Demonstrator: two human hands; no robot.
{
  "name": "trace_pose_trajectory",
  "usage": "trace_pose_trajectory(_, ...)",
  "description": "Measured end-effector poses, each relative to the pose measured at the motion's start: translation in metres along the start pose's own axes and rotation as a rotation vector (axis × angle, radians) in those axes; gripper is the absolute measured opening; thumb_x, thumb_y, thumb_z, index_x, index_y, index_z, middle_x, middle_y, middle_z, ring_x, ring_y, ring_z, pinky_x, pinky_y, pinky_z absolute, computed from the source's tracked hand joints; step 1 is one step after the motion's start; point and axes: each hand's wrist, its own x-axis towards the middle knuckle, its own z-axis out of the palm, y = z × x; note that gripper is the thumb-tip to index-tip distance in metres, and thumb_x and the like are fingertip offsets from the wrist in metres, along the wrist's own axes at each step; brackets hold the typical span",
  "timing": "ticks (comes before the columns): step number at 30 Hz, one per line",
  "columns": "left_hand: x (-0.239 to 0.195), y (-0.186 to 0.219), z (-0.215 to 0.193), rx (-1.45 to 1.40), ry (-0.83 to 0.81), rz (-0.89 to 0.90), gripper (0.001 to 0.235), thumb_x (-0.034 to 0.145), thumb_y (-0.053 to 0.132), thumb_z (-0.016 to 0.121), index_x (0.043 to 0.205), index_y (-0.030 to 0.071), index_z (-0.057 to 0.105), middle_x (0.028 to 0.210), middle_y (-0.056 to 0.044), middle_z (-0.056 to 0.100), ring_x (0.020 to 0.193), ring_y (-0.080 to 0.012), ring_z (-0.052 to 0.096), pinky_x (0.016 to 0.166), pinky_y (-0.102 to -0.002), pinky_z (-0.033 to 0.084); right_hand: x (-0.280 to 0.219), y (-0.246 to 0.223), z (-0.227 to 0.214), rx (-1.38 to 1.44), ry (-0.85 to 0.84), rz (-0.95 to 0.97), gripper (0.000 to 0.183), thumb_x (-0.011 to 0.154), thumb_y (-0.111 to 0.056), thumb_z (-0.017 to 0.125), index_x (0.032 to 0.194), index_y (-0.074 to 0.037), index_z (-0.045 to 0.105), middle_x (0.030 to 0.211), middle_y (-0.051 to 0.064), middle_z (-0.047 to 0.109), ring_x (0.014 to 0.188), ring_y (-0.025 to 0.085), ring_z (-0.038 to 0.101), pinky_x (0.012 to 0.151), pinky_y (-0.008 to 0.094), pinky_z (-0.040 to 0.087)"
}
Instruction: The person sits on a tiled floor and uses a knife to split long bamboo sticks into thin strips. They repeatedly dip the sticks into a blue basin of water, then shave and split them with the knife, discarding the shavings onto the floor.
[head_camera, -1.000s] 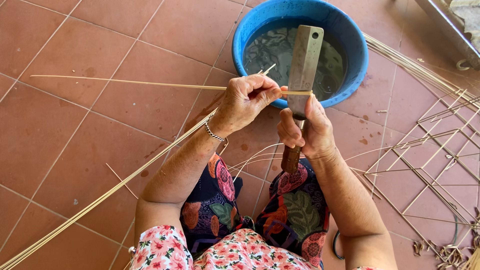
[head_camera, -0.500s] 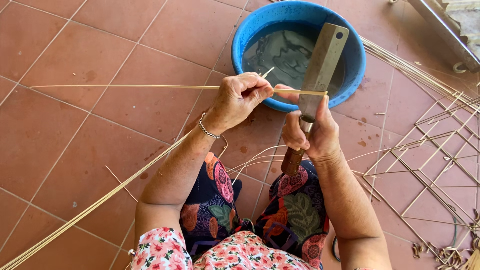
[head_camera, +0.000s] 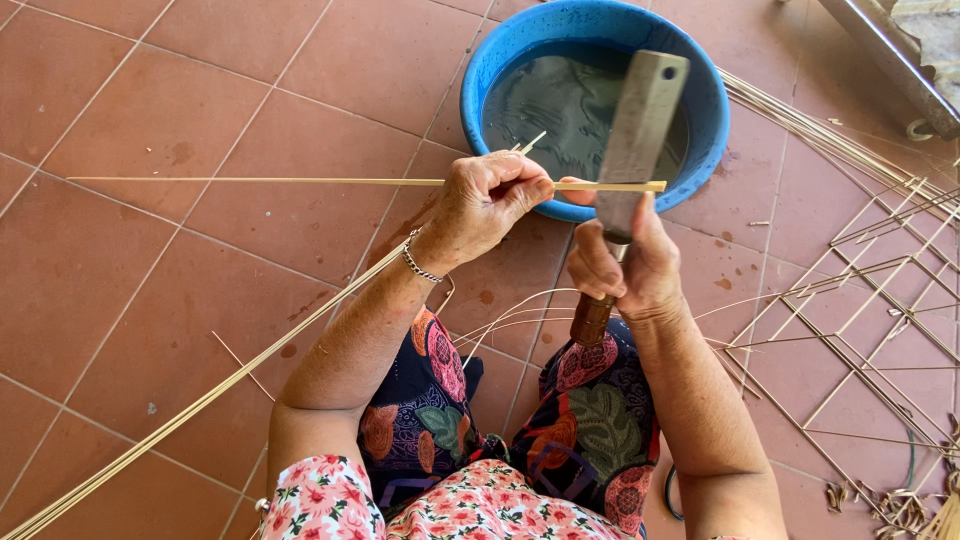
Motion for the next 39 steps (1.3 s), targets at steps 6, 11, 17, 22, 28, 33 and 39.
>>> trace_pose_trajectory(6,-0.002,-0.002,0.002,-0.032,-0.009,-0.022,0.010,0.099,0.012,0.075,0.098,0.001,0.075,0.082,-0.001,0.070,0.068,-0.0042,0.055,0.058,-0.022,0.045,0.000,0.002,0.002,0.035,-0.025,0.039,0.065,0.108,-0.056,0.045,0.147,-0.005,0.054,0.055,0.001,0.042,0.042,0.010,0.032,0.043,0.028,0.030)
trace_pose_trajectory(11,-0.002,-0.004,0.004,-0.034,0.010,-0.039,0.011,0.100,0.013,0.075,0.099,0.002,0.075,0.082,-0.002,0.071,0.069,-0.0046,0.057,0.058,-0.022,0.047,0.005,0.005,0.002,0.056,-0.044,0.049,0.059,0.111,-0.055,0.045,0.146,-0.008,0.054,0.057,0.002,0.043,0.042,0.010,0.033,0.043,0.028,0.030)
trace_pose_trajectory(17,0.008,0.021,0.001,0.469,0.226,0.365,0.027,0.098,0.022,0.078,0.117,0.007,0.066,0.110,-0.007,0.067,0.099,-0.0235,0.062,0.088,-0.039,0.049,0.014,0.005,0.011,-0.029,0.074,0.040,0.048,0.109,-0.049,0.046,0.137,-0.012,0.054,0.061,0.003,0.047,0.042,0.010,0.035,0.042,0.027,0.032)
trace_pose_trajectory(22,0.013,0.046,0.019,0.619,0.235,0.512,0.033,0.092,0.024,0.078,0.119,0.007,0.068,0.106,-0.007,0.058,0.097,-0.0241,0.056,0.087,-0.041,0.041,0.023,0.018,0.006,-0.163,0.214,0.135,0.033,0.108,-0.041,0.048,0.119,-0.011,0.054,0.064,0.008,0.056,0.040,0.012,0.043,0.037,0.026,0.036)
trace_pose_trajectory(28,0.015,0.034,0.024,0.466,0.135,0.455,0.013,0.099,0.012,0.073,0.109,0.011,0.065,0.104,-0.006,0.060,0.099,-0.0248,0.062,0.089,-0.039,0.053,0.018,0.023,-0.005,-0.022,0.179,0.160,0.029,0.110,-0.037,0.053,0.114,-0.008,0.055,0.066,0.009,0.057,0.042,0.012,0.045,0.039,0.027,0.038)
trace_pose_trajectory(33,0.019,0.027,0.019,0.367,0.018,0.365,0.012,0.107,0.014,0.067,0.104,0.007,0.058,0.098,-0.007,0.064,0.093,-0.0270,0.068,0.085,-0.039,0.056,0.020,0.014,-0.004,0.148,0.049,0.187,0.032,0.109,-0.039,0.056,0.117,-0.008,0.054,0.067,0.010,0.055,0.043,0.011,0.043,0.038,0.027,0.037)
trace_pose_trajectory(39,0.017,0.013,0.009,0.181,0.014,0.278,0.014,0.110,0.018,0.062,0.106,0.005,0.058,0.092,-0.007,0.066,0.079,-0.0192,0.069,0.070,-0.031,0.056,0.027,0.008,0.006,0.134,0.077,0.212,0.035,0.107,-0.044,0.052,0.122,-0.012,0.052,0.064,0.008,0.052,0.040,0.011,0.039,0.037,0.026,0.034)
